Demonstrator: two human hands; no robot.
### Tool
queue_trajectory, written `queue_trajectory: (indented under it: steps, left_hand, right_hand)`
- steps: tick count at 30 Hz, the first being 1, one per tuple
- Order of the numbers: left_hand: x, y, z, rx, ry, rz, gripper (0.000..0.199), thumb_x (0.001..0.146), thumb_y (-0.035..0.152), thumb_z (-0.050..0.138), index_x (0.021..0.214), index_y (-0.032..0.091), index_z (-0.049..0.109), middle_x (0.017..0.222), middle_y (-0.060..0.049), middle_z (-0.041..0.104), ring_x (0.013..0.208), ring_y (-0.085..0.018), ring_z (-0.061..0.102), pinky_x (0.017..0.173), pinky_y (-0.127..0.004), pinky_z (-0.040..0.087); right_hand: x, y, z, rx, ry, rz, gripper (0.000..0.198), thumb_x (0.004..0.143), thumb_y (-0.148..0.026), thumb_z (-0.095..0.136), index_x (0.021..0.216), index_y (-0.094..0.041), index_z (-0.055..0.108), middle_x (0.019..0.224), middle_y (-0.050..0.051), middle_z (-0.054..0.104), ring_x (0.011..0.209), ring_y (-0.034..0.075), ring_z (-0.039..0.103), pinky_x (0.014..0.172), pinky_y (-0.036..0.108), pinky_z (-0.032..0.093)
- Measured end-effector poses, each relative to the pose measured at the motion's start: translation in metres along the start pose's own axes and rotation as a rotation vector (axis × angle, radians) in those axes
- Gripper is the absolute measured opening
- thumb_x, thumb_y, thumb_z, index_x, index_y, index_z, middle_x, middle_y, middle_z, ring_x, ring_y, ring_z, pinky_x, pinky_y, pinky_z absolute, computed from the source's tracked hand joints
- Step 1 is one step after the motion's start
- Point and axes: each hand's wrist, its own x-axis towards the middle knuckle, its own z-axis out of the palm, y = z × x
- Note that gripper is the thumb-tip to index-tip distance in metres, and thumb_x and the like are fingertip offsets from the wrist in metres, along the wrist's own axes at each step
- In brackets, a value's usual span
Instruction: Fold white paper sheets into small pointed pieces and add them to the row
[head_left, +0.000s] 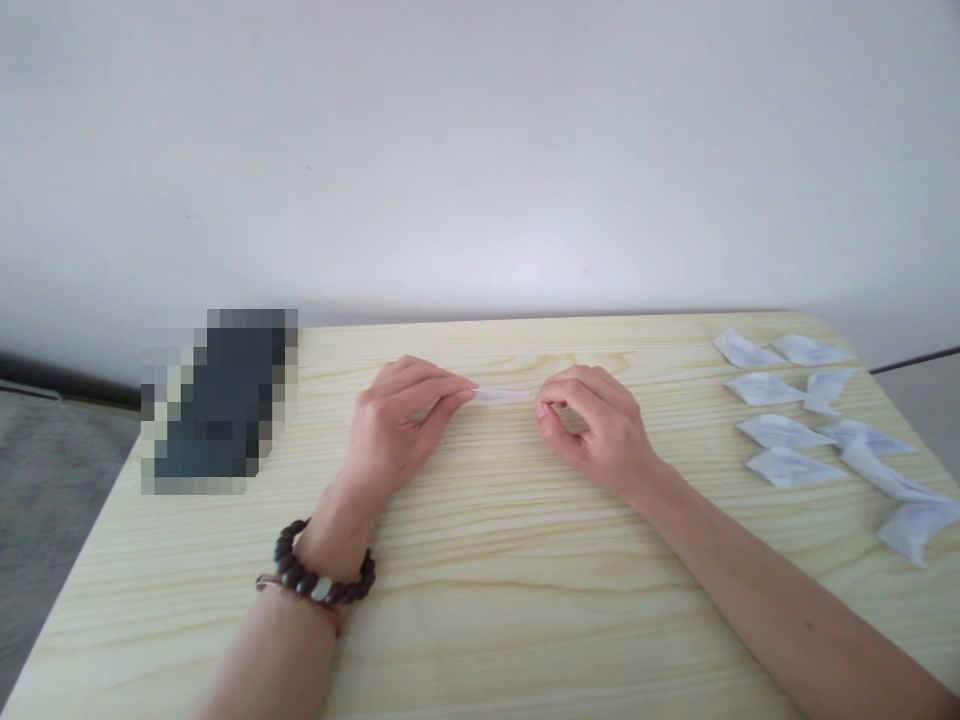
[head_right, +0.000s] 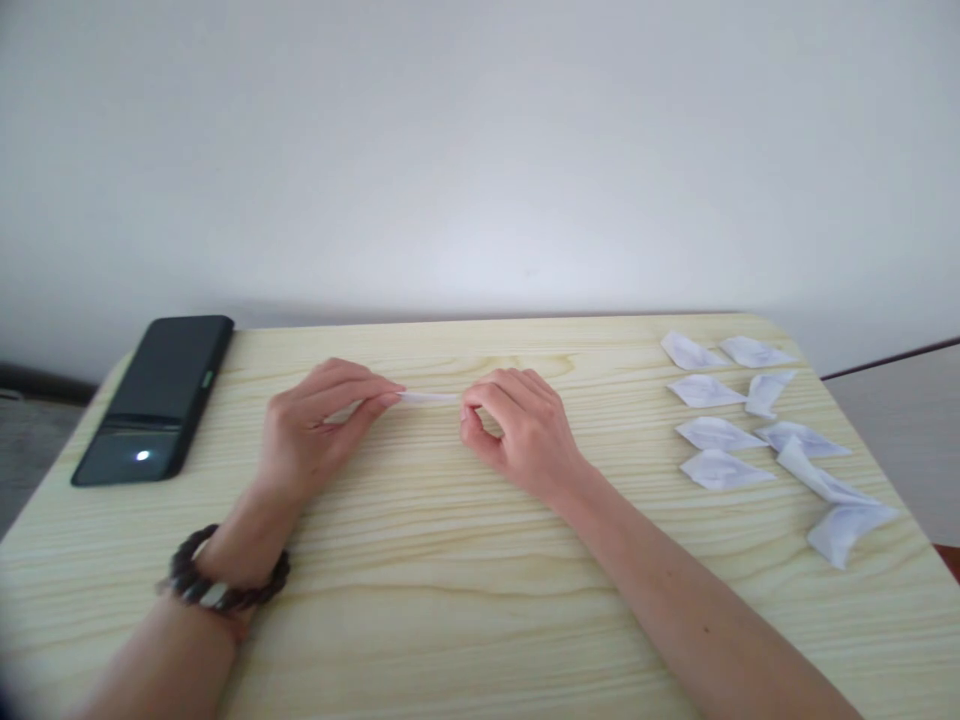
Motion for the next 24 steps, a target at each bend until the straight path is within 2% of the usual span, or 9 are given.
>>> queue_trajectory:
  steps: [2, 5, 7, 13, 19, 24]
  left_hand:
    - [0.001, 0.006, 0.005, -0.021, -0.029, 0.062, 0.007, 0.085, 0.018, 0.065, 0.083, 0.019, 0.071, 0.079, -0.003, 0.072, 0.074, -0.016, 0.062, 0.070, -0.031, 0.052]
    - [0.002, 0.013, 0.012, -0.047, -0.036, 0.117, 0.004, 0.082, 0.016, 0.068, 0.082, 0.018, 0.071, 0.078, -0.004, 0.072, 0.074, -0.016, 0.060, 0.068, -0.030, 0.051]
    - [0.001, 0.016, 0.014, -0.063, -0.055, 0.148, 0.005, 0.081, 0.015, 0.068, 0.083, 0.017, 0.071, 0.079, -0.004, 0.072, 0.075, -0.016, 0.060, 0.068, -0.030, 0.052]
    - [0.000, 0.020, 0.016, -0.027, -0.049, 0.182, 0.006, 0.079, 0.014, 0.069, 0.083, 0.018, 0.071, 0.079, -0.003, 0.073, 0.074, -0.016, 0.060, 0.068, -0.031, 0.052]
    - [0.000, 0.011, 0.009, 0.050, 0.014, 0.153, 0.010, 0.078, 0.011, 0.066, 0.083, 0.018, 0.071, 0.075, -0.002, 0.073, 0.071, -0.016, 0.063, 0.068, -0.032, 0.051]
    - [-0.001, 0.004, 0.005, 0.090, -0.010, 0.119, 0.013, 0.080, 0.012, 0.062, 0.084, 0.019, 0.072, 0.075, -0.001, 0.074, 0.071, -0.016, 0.064, 0.069, -0.033, 0.050]
  right_hand:
    - [0.000, -0.002, 0.000, 0.031, -0.026, 0.026, 0.004, 0.085, -0.016, 0.056, 0.086, -0.020, 0.056, 0.080, 0.004, 0.064, 0.075, 0.017, 0.060, 0.070, 0.032, 0.048]
    - [-0.001, -0.004, 0.000, 0.056, -0.093, 0.028, 0.022, 0.085, -0.026, 0.062, 0.105, -0.018, 0.057, 0.096, 0.009, 0.064, 0.088, 0.020, 0.061, 0.076, 0.036, 0.051]
    - [-0.001, -0.004, 0.000, 0.048, -0.123, -0.004, 0.026, 0.086, -0.027, 0.062, 0.110, -0.018, 0.058, 0.102, 0.010, 0.062, 0.092, 0.020, 0.060, 0.079, 0.036, 0.051]
    - [-0.001, -0.004, 0.002, -0.025, -0.138, -0.049, 0.007, 0.090, -0.021, 0.059, 0.092, -0.018, 0.066, 0.102, 0.009, 0.061, 0.081, 0.016, 0.055, 0.073, 0.031, 0.047]
    - [-0.001, -0.002, 0.001, -0.099, -0.098, -0.058, 0.008, 0.092, -0.017, 0.055, 0.090, -0.020, 0.062, 0.096, 0.006, 0.065, 0.082, 0.016, 0.055, 0.075, 0.033, 0.044]
    - [-0.003, 0.000, 0.001, -0.124, -0.079, -0.044, 0.009, 0.092, -0.016, 0.054, 0.090, -0.022, 0.061, 0.097, 0.005, 0.065, 0.081, 0.017, 0.054, 0.075, 0.033, 0.042]
